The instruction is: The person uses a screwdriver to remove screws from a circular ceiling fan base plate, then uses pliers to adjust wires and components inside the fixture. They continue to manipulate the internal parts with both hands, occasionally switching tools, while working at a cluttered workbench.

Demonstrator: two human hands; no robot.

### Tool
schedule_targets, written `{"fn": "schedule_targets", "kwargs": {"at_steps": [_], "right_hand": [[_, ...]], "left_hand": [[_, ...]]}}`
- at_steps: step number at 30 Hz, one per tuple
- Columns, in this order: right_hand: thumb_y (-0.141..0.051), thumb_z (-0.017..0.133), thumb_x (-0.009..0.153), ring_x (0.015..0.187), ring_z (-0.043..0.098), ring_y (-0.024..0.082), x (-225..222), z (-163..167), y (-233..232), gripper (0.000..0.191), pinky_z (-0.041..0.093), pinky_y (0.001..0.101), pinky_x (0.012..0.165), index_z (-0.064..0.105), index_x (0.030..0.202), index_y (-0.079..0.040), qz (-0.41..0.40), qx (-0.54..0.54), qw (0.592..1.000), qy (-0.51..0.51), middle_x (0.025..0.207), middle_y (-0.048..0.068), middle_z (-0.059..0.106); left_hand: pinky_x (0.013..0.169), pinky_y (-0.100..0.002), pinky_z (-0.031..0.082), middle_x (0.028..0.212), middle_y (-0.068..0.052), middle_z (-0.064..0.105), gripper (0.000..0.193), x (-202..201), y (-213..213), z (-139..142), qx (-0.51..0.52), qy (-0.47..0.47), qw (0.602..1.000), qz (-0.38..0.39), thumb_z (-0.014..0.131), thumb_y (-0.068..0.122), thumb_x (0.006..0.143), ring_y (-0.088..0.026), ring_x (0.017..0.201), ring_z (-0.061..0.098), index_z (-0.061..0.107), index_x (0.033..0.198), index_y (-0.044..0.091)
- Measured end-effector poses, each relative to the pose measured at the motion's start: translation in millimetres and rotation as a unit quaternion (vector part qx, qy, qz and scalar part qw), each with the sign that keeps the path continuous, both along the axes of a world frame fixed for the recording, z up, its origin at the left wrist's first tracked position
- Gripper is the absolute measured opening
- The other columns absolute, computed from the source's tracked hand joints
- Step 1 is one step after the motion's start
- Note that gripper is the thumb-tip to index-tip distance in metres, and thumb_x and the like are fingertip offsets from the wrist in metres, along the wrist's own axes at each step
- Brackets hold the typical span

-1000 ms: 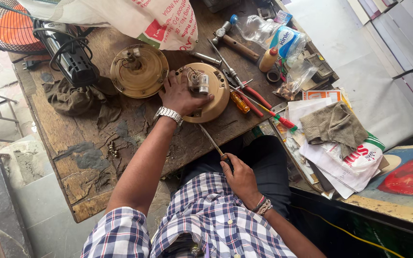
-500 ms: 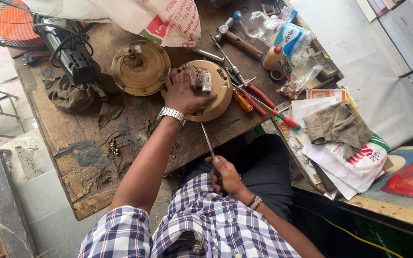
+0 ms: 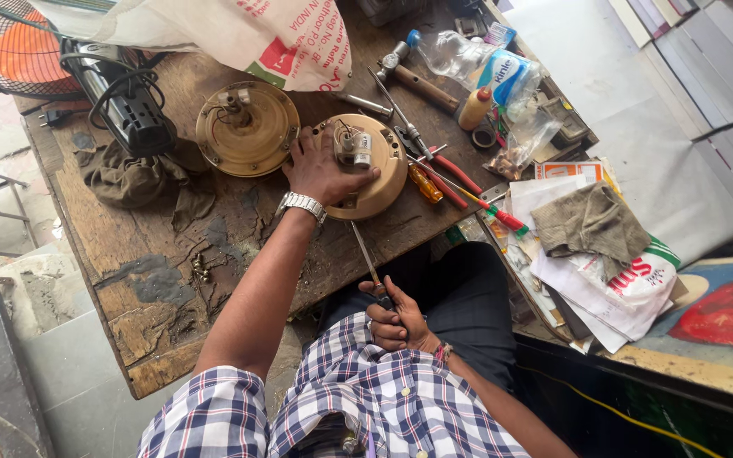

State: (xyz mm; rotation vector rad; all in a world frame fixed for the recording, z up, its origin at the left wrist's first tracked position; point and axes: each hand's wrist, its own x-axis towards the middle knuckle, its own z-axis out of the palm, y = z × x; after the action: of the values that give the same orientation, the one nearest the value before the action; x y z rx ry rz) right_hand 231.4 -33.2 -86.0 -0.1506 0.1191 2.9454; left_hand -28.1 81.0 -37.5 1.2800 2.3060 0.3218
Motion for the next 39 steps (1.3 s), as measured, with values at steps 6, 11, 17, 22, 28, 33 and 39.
{"fn": "schedule_targets", "kwargs": {"at_steps": [6,11,17,22,28,33,39], "right_hand": [[-0.052,0.034,0.108,0.040,0.040,0.005,17,4,11,0.057,0.037,0.0212,0.033,0.049,0.143,-0.009,0.024,0.097,0.983,-0.155,0.061,-0.002,0.039],[-0.035,0.056,0.103,0.042,0.043,0.005,31,11,23,0.046,0.039,0.0226,0.039,0.058,0.136,-0.004,0.064,0.442,0.780,-0.437,0.062,-0.002,0.049],[-0.024,0.062,0.099,0.049,0.052,0.004,63,19,11,0.040,0.045,0.0220,0.044,0.060,0.134,-0.004,-0.045,0.573,0.667,-0.473,0.067,0.000,0.059],[-0.022,0.051,0.104,0.053,0.053,0.003,69,21,12,0.040,0.044,0.0214,0.045,0.049,0.140,-0.006,-0.122,0.608,0.649,-0.441,0.073,0.000,0.062],[-0.026,0.061,0.103,0.073,0.067,0.027,32,37,26,0.048,0.053,0.0385,0.062,0.045,0.142,-0.002,-0.062,0.784,0.506,-0.355,0.093,0.013,0.070],[-0.030,0.073,0.093,0.104,0.067,0.035,38,54,82,0.037,0.054,0.0451,0.090,0.067,0.122,-0.007,-0.182,0.850,0.303,-0.390,0.114,0.016,0.072],[-0.027,0.073,0.092,0.100,0.065,0.033,50,32,187,0.037,0.048,0.0477,0.082,0.071,0.125,-0.012,-0.165,0.856,0.056,-0.487,0.112,0.012,0.069]], "left_hand": [[0.117,-0.069,0.019,0.167,-0.022,0.012,0.138,0,-3,1,0.005,0.007,1.000,-0.018,0.069,0.092,0.053,-0.049,0.153,0.011,0.022,0.162,0.019],[0.120,-0.067,0.017,0.167,-0.021,0.015,0.134,-4,-9,2,0.031,0.012,0.999,-0.032,0.071,0.089,0.055,-0.048,0.153,0.014,0.025,0.162,0.021],[0.120,-0.063,0.019,0.165,-0.023,0.025,0.111,12,-28,-11,0.185,0.067,0.980,-0.005,0.074,0.071,0.071,-0.043,0.152,0.022,0.035,0.158,0.015],[0.101,-0.044,0.052,0.119,-0.015,0.068,0.047,115,-118,-43,0.278,-0.158,0.942,0.100,0.066,0.043,0.094,-0.025,0.110,0.065,0.059,0.123,0.008],[0.080,-0.036,0.058,0.099,-0.012,0.073,0.036,156,-152,-54,0.285,-0.536,0.780,0.150,0.051,0.027,0.110,-0.018,0.087,0.069,0.068,0.116,-0.003],[0.064,-0.032,0.059,0.088,-0.009,0.074,0.032,89,-165,-37,0.227,-0.476,0.813,0.249,0.046,0.025,0.104,-0.017,0.069,0.070,0.050,0.128,0.005],[0.048,-0.033,0.053,0.083,-0.011,0.071,0.034,27,-205,-22,0.048,-0.357,0.903,0.233,0.051,0.021,0.102,-0.018,0.058,0.065,0.054,0.132,0.004]]}}
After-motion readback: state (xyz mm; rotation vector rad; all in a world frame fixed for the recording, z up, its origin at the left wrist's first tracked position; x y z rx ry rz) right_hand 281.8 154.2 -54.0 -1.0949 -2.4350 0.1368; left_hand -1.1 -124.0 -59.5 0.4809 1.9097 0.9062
